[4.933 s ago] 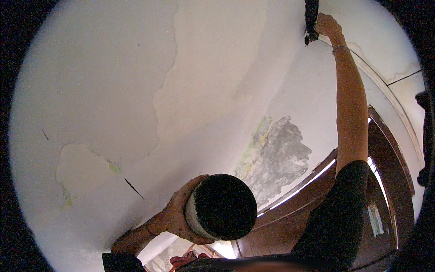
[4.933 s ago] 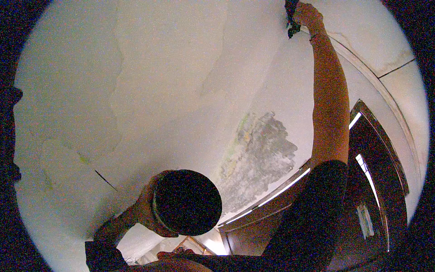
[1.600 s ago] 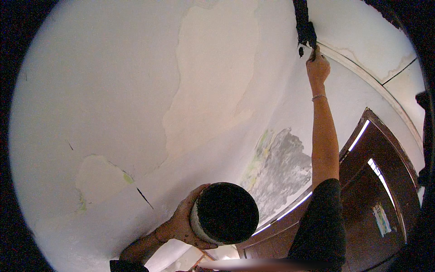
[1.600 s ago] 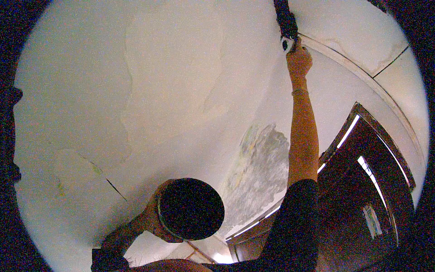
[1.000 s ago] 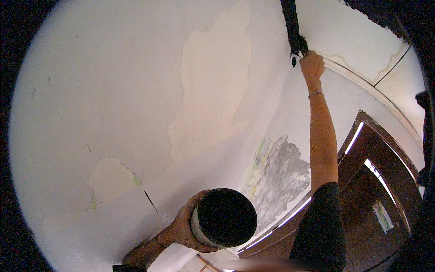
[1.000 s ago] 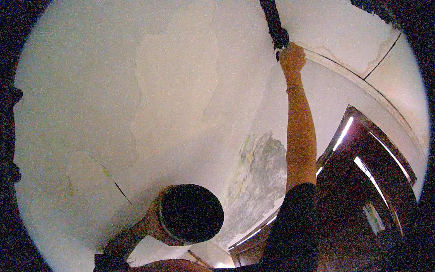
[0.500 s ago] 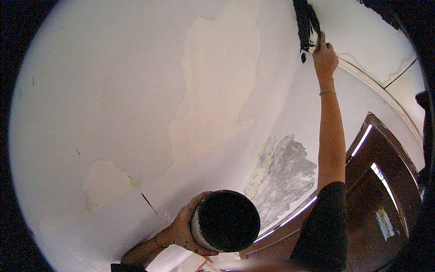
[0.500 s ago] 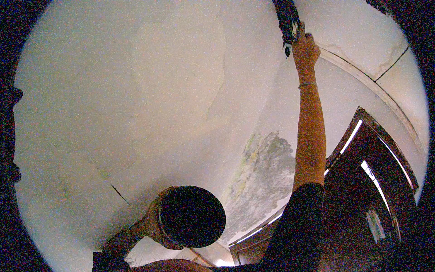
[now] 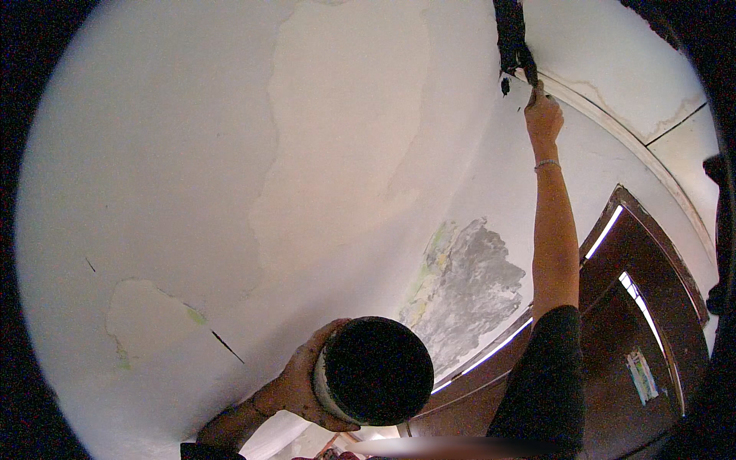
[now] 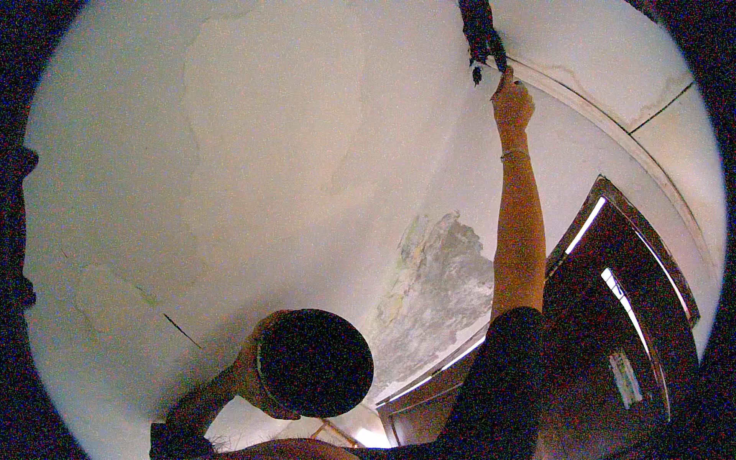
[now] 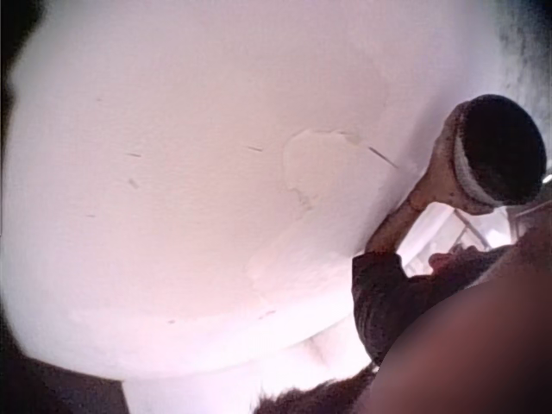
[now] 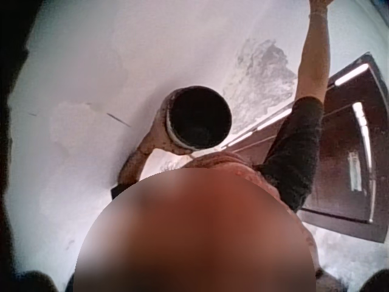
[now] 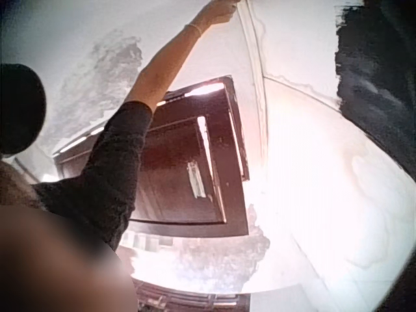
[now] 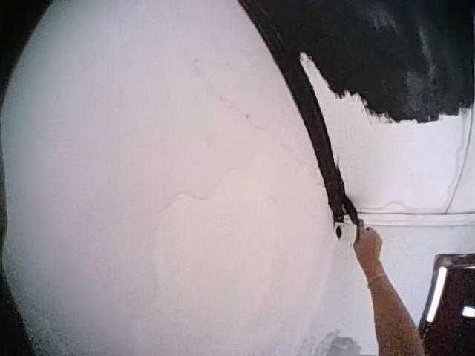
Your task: The person paints a white ceiling with black paint using a brush and a small paint can. They repeatedly dip the brush into the can and apply paint along the ceiling edge near a door frame, gradually covering more area.
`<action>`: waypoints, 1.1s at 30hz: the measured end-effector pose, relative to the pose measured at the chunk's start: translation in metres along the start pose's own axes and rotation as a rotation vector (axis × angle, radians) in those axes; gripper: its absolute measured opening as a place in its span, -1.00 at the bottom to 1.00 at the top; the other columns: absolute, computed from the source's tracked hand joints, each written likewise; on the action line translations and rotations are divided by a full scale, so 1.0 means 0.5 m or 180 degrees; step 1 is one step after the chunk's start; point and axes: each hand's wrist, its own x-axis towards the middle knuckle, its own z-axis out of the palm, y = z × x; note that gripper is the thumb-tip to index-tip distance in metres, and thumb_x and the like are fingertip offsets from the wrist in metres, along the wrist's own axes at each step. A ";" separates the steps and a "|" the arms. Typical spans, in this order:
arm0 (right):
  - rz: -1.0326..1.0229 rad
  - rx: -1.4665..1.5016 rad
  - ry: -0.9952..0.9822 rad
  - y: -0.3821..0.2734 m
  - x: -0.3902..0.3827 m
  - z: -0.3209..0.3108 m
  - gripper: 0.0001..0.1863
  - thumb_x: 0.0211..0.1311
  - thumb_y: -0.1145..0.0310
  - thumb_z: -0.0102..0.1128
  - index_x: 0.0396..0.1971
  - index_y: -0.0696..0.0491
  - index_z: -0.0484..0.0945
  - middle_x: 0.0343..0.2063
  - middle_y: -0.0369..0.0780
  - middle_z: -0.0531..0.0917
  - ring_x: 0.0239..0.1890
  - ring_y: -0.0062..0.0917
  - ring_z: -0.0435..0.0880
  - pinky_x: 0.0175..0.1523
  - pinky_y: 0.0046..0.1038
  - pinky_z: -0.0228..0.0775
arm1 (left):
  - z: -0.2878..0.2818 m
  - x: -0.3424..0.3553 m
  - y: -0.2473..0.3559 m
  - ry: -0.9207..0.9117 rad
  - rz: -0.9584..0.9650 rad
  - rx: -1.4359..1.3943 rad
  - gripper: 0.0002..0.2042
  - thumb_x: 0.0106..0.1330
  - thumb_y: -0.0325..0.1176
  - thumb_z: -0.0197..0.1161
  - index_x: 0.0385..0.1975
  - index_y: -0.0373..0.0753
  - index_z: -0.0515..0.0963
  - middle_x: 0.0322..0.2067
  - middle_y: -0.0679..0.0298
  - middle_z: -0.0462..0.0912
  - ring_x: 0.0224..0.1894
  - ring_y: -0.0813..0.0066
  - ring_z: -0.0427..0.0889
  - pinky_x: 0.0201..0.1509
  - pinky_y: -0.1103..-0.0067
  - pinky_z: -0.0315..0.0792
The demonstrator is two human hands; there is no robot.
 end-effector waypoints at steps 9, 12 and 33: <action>-0.0540 0.0169 0.0005 0.032 0.049 -0.075 -0.80 0.20 0.22 0.13 -0.33 -0.02 0.66 -0.41 -0.09 0.66 -0.34 -0.12 0.65 -0.23 -0.13 0.50 | -0.011 0.018 0.002 -0.0108 0.0219 0.0112 0.33 -0.56 -0.04 0.71 0.33 -0.31 -0.01 0.23 0.03 0.31 0.28 0.15 0.31 0.38 0.28 0.15; -0.1220 -0.0036 0.0339 0.064 0.115 -0.117 -0.80 0.13 0.18 0.20 -0.40 -0.01 0.62 -0.41 -0.15 0.64 -0.36 -0.18 0.63 -0.24 -0.13 0.49 | -0.016 0.023 -0.003 -0.0137 0.0266 0.0121 0.33 -0.56 -0.04 0.71 0.33 -0.32 0.00 0.22 0.02 0.32 0.28 0.14 0.33 0.38 0.30 0.16; -0.1859 0.3491 -0.2940 -0.133 -0.360 -0.636 -0.61 -0.16 0.28 0.59 -0.39 0.10 0.56 -0.51 -0.32 0.64 -0.53 -0.63 0.60 -0.37 -0.57 0.48 | 0.030 0.000 -0.086 0.0093 0.0435 0.0734 0.34 -0.61 -0.09 0.70 0.35 -0.26 0.00 0.23 0.04 0.32 0.27 0.14 0.33 0.38 0.29 0.18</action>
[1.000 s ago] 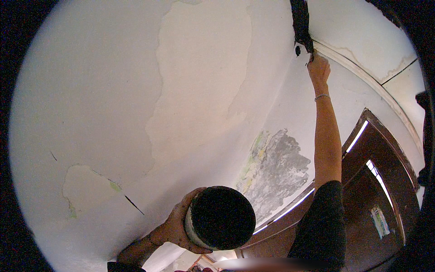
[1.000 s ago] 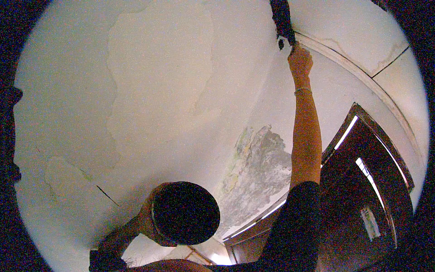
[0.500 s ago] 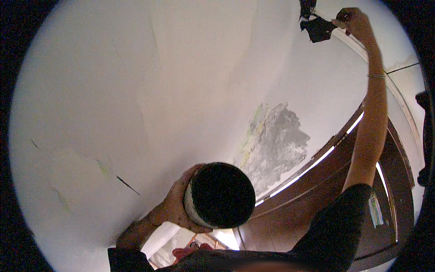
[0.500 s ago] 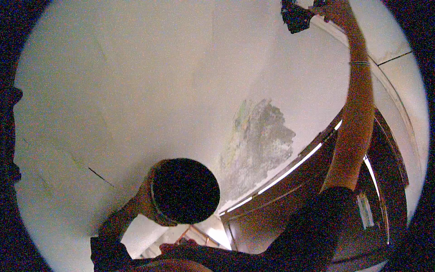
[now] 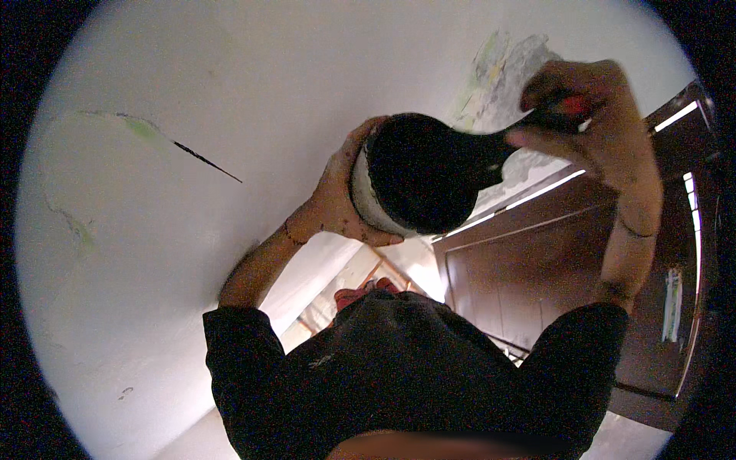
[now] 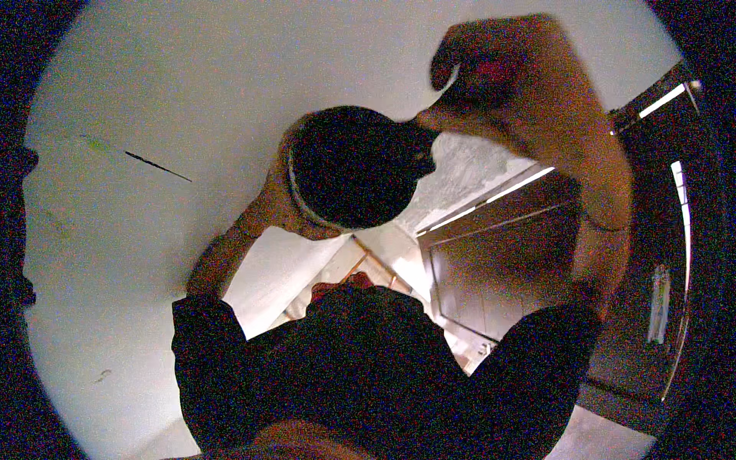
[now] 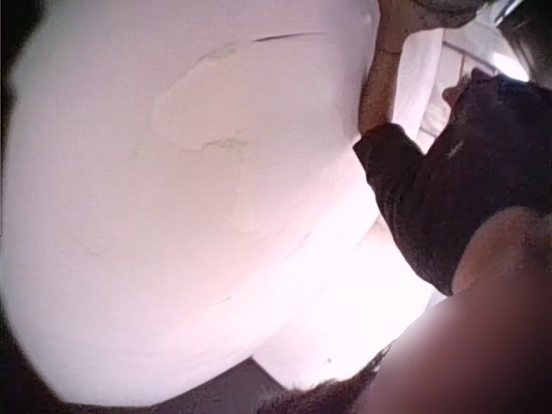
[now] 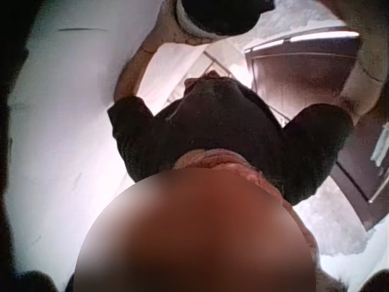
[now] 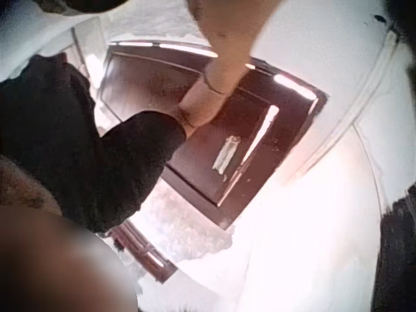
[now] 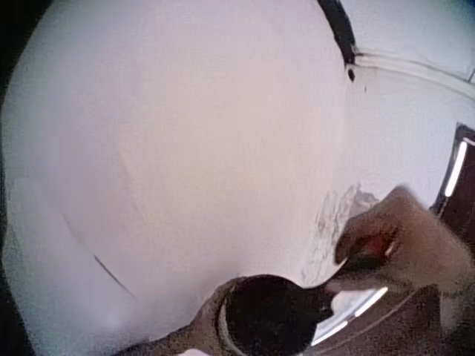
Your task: The person paints a white ceiling with black paint using a brush and a small paint can. They repeatedly dip the brush into the can and apply paint along the ceiling edge near a door frame, gradually covering more area.
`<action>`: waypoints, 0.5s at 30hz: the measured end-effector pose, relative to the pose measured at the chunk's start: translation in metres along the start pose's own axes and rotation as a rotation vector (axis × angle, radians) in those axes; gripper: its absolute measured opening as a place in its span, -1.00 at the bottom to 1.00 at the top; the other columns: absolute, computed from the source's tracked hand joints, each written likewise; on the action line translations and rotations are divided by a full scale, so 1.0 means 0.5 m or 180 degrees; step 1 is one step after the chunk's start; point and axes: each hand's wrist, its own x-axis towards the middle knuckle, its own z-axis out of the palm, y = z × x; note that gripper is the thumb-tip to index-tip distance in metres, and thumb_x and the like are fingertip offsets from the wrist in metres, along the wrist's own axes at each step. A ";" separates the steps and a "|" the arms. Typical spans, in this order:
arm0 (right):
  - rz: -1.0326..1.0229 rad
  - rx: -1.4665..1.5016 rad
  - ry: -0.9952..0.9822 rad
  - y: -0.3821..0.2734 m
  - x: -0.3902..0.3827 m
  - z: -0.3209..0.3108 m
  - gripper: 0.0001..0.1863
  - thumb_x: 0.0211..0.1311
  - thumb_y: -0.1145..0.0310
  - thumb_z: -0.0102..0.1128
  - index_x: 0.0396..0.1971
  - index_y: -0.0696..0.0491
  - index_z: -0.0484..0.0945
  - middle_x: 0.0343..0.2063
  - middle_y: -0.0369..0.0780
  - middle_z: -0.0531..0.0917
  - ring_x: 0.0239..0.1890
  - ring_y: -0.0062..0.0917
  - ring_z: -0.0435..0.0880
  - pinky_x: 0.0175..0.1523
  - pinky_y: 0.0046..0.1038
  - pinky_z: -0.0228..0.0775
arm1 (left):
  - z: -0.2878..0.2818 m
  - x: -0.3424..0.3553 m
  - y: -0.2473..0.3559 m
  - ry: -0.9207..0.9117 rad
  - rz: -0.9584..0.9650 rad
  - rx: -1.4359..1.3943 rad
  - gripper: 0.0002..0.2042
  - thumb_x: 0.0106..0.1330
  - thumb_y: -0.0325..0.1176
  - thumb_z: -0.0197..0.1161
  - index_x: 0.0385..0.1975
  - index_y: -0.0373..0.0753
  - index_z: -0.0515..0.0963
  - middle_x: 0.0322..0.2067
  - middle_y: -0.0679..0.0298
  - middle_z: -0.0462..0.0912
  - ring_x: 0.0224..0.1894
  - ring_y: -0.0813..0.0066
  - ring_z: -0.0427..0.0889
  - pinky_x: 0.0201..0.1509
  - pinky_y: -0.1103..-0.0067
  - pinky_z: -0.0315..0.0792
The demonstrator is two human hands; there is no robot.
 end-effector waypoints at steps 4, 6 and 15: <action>0.0808 0.0471 0.0461 -0.031 -0.021 0.113 -0.54 -0.25 0.08 0.58 -0.43 0.01 0.52 -0.60 -0.26 0.64 -0.55 -0.43 0.67 -0.41 -0.42 0.46 | -0.020 -0.025 0.021 -0.0127 0.0135 -0.0255 0.33 -0.63 -0.06 0.69 0.34 -0.25 0.04 0.22 0.06 0.33 0.26 0.13 0.35 0.38 0.29 0.19; 0.0913 0.0200 0.0761 -0.042 -0.026 0.142 -0.52 -0.21 0.13 0.60 -0.37 0.06 0.53 -0.56 -0.24 0.65 -0.49 -0.52 0.69 -0.34 -0.47 0.53 | -0.021 -0.024 0.025 -0.0182 0.0059 -0.0219 0.33 -0.63 -0.06 0.69 0.34 -0.25 0.03 0.22 0.06 0.33 0.26 0.14 0.35 0.37 0.29 0.20; 0.0617 -0.0063 0.1282 -0.078 -0.046 0.148 -0.63 -0.11 0.26 0.56 -0.34 0.06 0.57 -0.52 -0.25 0.71 -0.49 -0.57 0.72 -0.36 -0.57 0.54 | -0.018 -0.008 0.018 -0.0203 0.0002 -0.0011 0.32 -0.58 -0.03 0.68 0.34 -0.26 0.01 0.20 0.05 0.34 0.25 0.14 0.35 0.37 0.29 0.20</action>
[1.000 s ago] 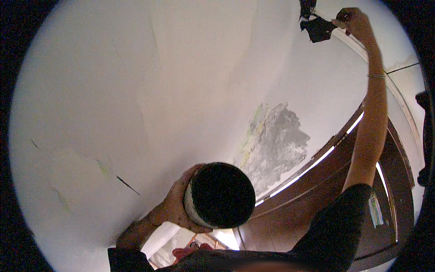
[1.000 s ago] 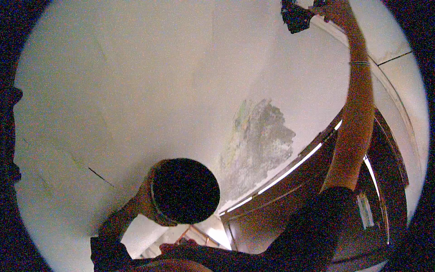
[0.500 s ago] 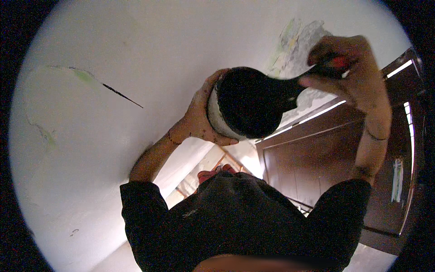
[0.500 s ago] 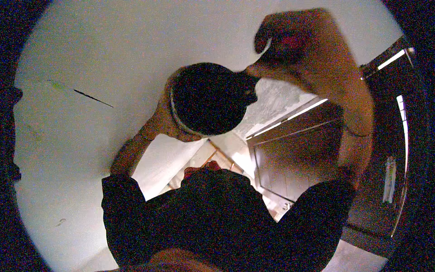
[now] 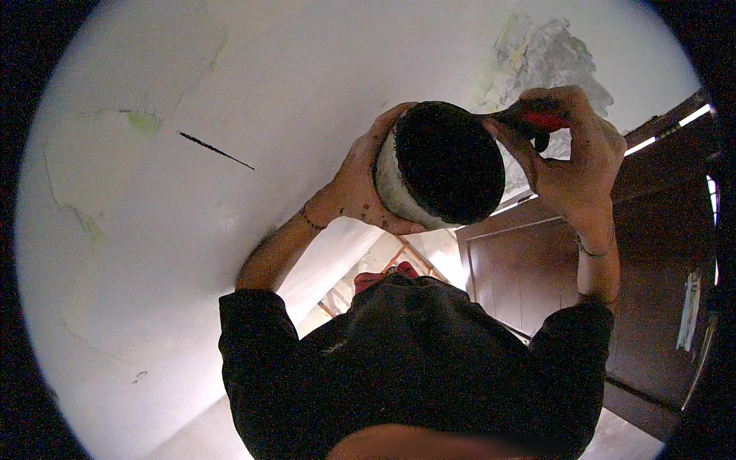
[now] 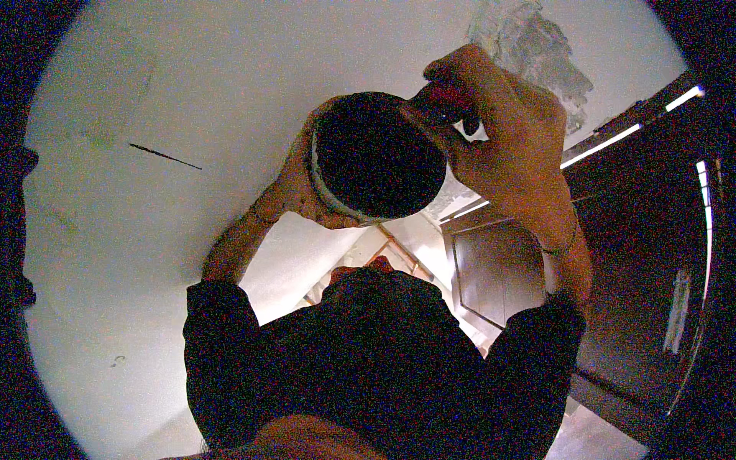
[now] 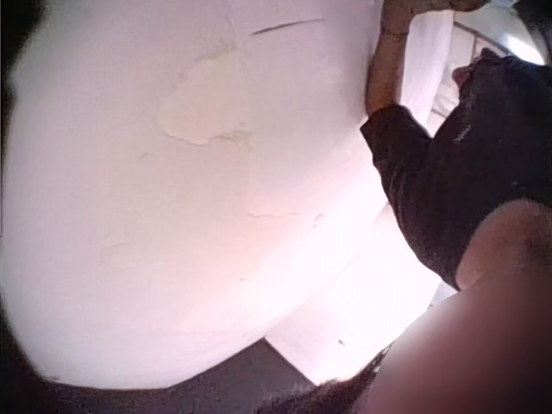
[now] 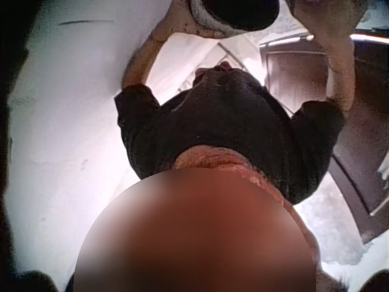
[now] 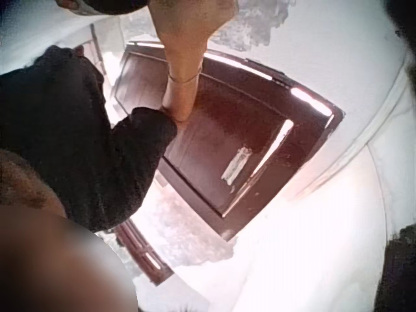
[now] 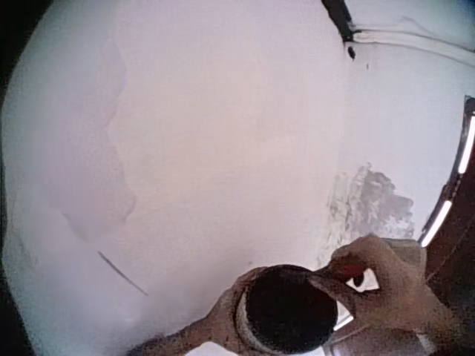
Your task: The person paints a white ceiling with black paint using a brush and a small paint can. They repeatedly dip the brush into the can and apply paint along the ceiling edge near a door frame, gradually covering more area.
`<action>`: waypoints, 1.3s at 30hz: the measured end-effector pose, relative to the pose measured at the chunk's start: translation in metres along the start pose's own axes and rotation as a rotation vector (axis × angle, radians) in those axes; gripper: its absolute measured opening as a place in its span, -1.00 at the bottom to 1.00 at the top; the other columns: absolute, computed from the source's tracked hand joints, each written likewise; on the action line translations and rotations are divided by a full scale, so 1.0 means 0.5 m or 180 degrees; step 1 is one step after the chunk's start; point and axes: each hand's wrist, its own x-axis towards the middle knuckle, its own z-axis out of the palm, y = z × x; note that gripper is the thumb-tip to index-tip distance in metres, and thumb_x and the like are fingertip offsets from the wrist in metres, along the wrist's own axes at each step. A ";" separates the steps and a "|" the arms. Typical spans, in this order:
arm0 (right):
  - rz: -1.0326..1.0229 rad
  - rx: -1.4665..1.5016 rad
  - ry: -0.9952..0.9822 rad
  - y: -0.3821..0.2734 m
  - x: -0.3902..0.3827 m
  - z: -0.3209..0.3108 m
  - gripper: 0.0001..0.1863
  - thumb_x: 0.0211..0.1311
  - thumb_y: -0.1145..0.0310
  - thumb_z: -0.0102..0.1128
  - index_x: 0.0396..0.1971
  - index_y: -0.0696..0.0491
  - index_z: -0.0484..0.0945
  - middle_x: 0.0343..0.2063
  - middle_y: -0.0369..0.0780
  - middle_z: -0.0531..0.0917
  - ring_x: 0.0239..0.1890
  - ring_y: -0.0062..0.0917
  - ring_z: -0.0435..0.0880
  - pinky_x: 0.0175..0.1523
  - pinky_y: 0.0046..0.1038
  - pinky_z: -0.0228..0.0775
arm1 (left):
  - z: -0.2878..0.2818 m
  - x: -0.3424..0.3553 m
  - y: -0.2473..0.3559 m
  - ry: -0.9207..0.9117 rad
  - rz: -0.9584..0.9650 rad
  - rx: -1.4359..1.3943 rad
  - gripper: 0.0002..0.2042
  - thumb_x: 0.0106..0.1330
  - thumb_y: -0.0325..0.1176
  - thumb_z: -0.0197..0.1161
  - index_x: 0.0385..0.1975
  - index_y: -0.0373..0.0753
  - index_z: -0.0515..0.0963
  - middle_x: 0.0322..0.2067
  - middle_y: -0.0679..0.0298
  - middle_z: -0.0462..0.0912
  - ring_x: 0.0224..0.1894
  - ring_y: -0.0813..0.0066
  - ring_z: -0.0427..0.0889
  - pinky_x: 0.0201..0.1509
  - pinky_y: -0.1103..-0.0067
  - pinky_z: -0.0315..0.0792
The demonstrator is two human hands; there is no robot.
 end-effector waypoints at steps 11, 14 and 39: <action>-0.1311 0.0215 -0.0214 0.023 -0.048 -0.009 -0.79 -0.05 0.53 0.38 -0.35 0.07 0.61 -0.41 -0.12 0.71 -0.41 -0.31 0.73 -0.33 -0.39 0.59 | -0.001 0.003 0.014 -0.0126 0.0065 -0.0556 0.27 -0.56 -0.03 0.67 0.31 -0.29 0.08 0.18 0.06 0.37 0.22 0.20 0.40 0.34 0.35 0.25; -0.0596 0.0587 -0.0437 0.021 -0.070 -0.021 -0.81 0.03 0.55 0.28 -0.30 0.08 0.63 -0.42 -0.08 0.70 -0.38 -0.32 0.73 -0.32 -0.37 0.59 | -0.008 0.002 0.018 -0.0092 0.0068 -0.0689 0.26 -0.56 -0.05 0.67 0.31 -0.30 0.10 0.16 0.07 0.39 0.20 0.21 0.41 0.33 0.36 0.27; 0.0859 0.0688 0.0741 0.028 -0.134 0.047 -0.41 -0.08 0.52 0.51 -0.20 0.03 0.20 -0.19 -0.14 0.53 -0.10 -0.49 0.52 0.03 -0.51 0.41 | -0.003 -0.012 0.008 -0.0049 0.0233 -0.0759 0.24 -0.53 -0.05 0.66 0.32 -0.31 0.10 0.20 0.02 0.37 0.21 0.16 0.42 0.32 0.35 0.29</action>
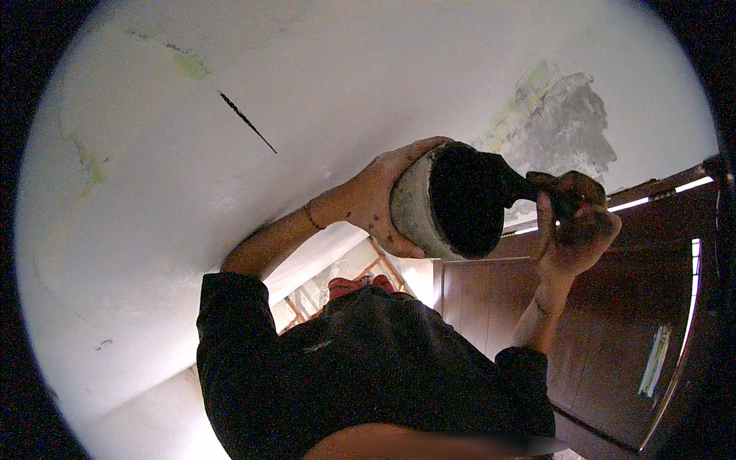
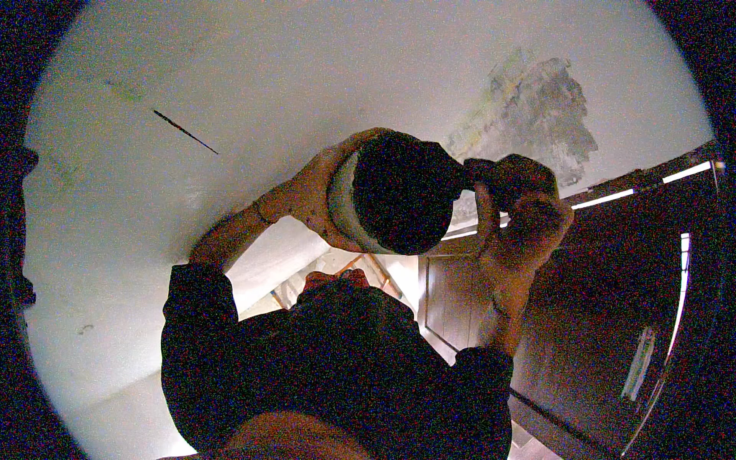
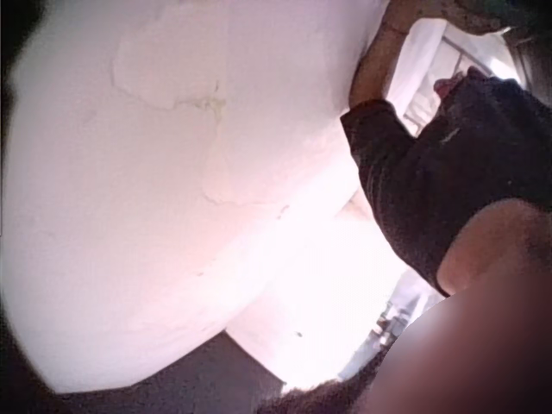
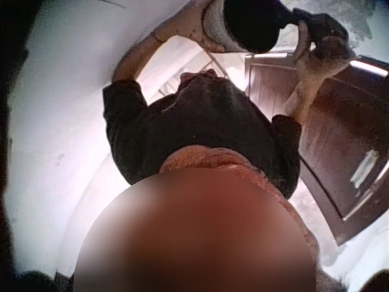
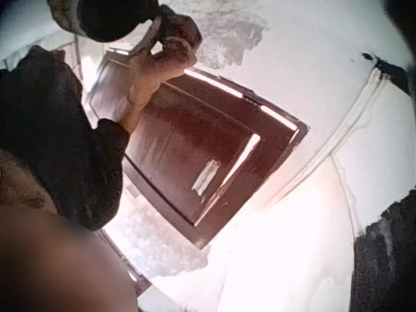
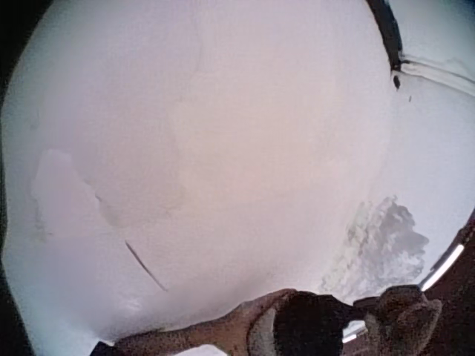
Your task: The person paints a white ceiling with black paint using a brush and a small paint can. They repeatedly dip the brush into the can and apply paint along the ceiling edge near a door frame, gradually covering more area.
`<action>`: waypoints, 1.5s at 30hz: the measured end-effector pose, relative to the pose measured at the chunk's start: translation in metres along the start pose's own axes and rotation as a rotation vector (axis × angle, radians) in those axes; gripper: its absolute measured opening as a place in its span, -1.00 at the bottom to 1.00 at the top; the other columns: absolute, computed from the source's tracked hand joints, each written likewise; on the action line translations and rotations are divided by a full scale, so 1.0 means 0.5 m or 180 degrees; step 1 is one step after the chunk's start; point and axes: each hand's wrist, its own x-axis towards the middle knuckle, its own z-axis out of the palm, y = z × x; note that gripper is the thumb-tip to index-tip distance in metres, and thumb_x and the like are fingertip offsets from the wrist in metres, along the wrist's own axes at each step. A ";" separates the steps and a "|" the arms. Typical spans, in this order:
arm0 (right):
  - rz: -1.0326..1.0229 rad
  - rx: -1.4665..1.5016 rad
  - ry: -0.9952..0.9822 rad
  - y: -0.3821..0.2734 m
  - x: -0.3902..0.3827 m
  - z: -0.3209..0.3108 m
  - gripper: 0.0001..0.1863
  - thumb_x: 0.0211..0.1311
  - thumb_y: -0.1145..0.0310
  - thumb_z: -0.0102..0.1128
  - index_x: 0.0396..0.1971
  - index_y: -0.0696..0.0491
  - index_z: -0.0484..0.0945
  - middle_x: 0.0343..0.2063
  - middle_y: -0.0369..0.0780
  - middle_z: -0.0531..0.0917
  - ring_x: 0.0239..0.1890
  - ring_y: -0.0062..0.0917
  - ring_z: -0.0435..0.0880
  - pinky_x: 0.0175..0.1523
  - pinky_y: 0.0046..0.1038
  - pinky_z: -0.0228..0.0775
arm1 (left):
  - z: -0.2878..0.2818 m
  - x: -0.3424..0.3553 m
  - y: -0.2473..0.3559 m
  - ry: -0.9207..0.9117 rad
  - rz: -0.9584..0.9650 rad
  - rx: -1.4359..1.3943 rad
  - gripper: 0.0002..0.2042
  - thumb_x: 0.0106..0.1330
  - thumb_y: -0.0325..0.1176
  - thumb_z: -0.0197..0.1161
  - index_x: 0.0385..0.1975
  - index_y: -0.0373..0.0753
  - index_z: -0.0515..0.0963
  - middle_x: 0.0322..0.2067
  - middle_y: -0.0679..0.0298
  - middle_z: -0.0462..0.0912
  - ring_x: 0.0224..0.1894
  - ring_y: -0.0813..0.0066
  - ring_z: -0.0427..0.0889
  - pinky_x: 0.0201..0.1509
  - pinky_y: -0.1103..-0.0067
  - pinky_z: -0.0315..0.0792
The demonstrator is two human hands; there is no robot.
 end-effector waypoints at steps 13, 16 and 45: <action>-0.0515 -0.0175 -0.0014 -0.016 0.034 -0.020 -0.49 -0.03 0.62 0.41 -0.20 0.07 0.22 -0.19 -0.13 0.57 -0.18 -0.42 0.60 -0.06 -0.48 0.45 | 0.003 -0.001 0.015 -0.0134 -0.0087 0.0254 0.24 -0.52 -0.03 0.66 0.32 -0.29 0.11 0.19 0.02 0.38 0.21 0.13 0.42 0.31 0.32 0.29; -0.0633 -0.0580 0.0030 -0.013 0.031 -0.027 -0.42 -0.14 0.67 0.45 -0.20 0.07 0.23 -0.21 -0.11 0.59 -0.19 -0.39 0.63 -0.06 -0.43 0.51 | 0.000 0.000 0.016 -0.0143 -0.0058 0.0295 0.23 -0.52 -0.03 0.66 0.32 -0.28 0.11 0.19 0.02 0.38 0.21 0.12 0.42 0.31 0.32 0.30; -0.0097 0.0734 0.0597 0.011 0.043 -0.097 -0.45 -0.12 0.36 0.58 -0.13 0.11 0.45 -0.20 -0.24 0.58 -0.22 -0.54 0.54 -0.06 -0.54 0.43 | -0.005 -0.007 0.008 -0.0151 -0.0376 0.0165 0.23 -0.55 -0.03 0.65 0.31 -0.29 0.13 0.17 0.01 0.38 0.20 0.09 0.41 0.31 0.33 0.30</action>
